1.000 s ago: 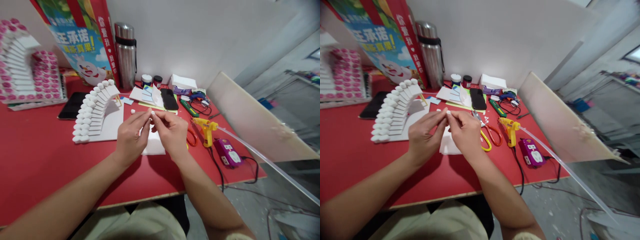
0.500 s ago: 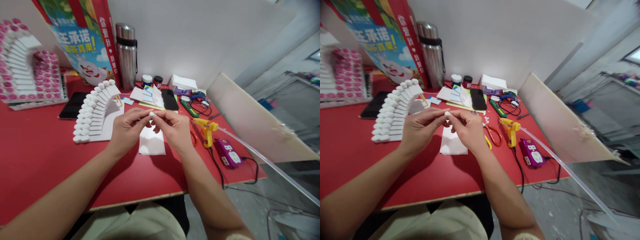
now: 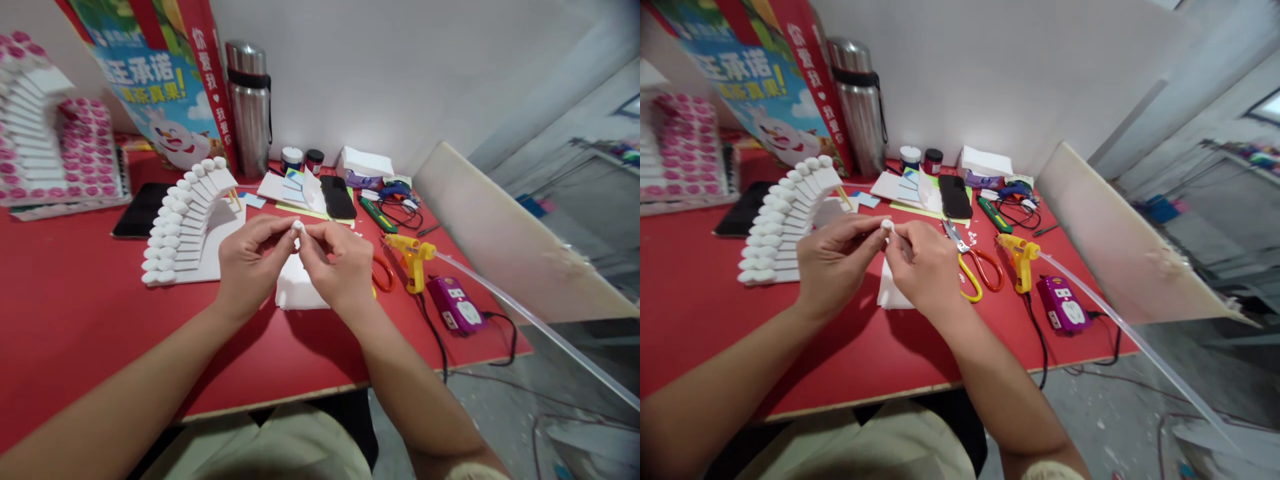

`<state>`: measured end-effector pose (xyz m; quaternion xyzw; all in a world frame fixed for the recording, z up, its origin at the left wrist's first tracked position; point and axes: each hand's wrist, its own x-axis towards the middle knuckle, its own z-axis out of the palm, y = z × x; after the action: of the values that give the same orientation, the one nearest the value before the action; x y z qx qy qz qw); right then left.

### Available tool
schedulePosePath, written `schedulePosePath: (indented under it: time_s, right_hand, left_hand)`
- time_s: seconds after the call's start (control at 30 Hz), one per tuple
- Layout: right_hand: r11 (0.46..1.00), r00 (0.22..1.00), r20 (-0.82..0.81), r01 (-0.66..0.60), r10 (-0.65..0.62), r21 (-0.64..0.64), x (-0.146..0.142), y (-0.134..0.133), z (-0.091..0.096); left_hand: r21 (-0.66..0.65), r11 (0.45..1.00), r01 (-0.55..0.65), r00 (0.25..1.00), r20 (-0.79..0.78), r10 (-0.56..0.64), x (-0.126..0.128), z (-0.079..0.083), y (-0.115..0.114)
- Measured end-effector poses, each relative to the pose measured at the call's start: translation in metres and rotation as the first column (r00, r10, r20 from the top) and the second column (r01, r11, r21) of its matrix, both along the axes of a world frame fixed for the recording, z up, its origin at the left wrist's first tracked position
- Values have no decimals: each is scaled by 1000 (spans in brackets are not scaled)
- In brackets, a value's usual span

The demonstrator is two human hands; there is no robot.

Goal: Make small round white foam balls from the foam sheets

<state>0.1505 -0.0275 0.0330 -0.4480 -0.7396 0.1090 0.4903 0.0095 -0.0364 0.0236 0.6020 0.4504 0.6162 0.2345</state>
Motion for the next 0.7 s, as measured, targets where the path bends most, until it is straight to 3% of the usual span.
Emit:
schedulePosePath:
  time_s: [0.2, 0.33, 0.57, 0.7]
  right_hand:
    - [989, 994, -87, -73, 62, -129, 1, -3, 3]
    - [993, 991, -135, -16, 0, -118, 2, -3, 5]
    - [993, 995, -93, -43, 33, -106, 6, 2, 6]
    - [992, 995, -29, -101, 99, -75, 11, 2, 7]
  left_hand:
    - [139, 988, -65, 987, -137, 84, 1, -9, -2]
    - [181, 983, 8, 992, -125, 15, 3, -10, -2]
    - [-22, 992, 128, 988, 87, -125, -5, -5, 5]
    - [-17, 978, 210, 975, 77, -208, -10, -2, 8]
